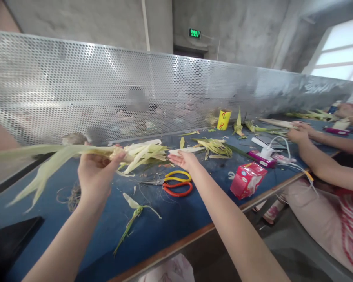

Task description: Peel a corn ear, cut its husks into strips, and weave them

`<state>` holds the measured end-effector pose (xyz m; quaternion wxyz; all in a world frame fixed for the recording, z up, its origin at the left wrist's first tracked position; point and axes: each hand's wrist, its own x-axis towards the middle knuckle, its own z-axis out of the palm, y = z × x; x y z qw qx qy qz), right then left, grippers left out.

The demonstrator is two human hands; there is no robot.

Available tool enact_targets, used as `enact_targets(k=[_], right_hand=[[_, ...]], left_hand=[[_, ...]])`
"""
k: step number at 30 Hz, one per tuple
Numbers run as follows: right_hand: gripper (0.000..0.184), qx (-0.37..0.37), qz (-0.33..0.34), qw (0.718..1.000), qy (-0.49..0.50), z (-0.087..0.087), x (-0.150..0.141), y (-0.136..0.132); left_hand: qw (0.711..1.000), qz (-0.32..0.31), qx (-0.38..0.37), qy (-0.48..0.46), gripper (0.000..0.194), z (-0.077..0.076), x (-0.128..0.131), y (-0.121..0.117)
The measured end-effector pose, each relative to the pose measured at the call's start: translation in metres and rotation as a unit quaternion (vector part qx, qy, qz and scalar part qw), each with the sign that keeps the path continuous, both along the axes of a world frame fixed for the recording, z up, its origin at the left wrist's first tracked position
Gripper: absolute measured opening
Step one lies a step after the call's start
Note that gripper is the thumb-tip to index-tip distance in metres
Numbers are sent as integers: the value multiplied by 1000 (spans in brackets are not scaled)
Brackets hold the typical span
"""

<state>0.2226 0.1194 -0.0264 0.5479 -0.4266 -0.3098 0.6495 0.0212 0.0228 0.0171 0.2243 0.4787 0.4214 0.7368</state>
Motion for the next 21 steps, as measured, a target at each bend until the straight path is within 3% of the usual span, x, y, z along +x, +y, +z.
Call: enact_targets(k=[3, 7, 11, 14, 16, 17, 19, 21], right_hand=[[19, -1, 44, 999, 1, 11, -24, 13], [27, -1, 92, 996, -6, 36, -78, 31], [53, -54, 171, 982, -56, 53, -113, 44], [69, -47, 200, 965, -165, 62, -117, 37], [68, 49, 206, 939, -270, 69, -110, 24], [63, 136, 221, 918, -300, 72, -105, 16], [50, 307, 302, 849, -308, 78, -95, -2], [43, 403, 347, 784, -320, 81, -88, -17]], left_hand=[[999, -7, -23, 34, 33, 1, 7, -2], [997, -4, -67, 36, 32, -1, 7, 0], [996, -35, -83, 18, 46, -6, -3, 6], [993, -39, -105, 31, 66, -7, -8, 9], [992, -42, -116, 37, 76, -7, -9, 9], [991, -50, -119, 37, 79, -8, -9, 10], [990, -78, -114, 33, 84, -9, -8, 11], [988, -109, -101, 41, 89, -12, -6, 12]])
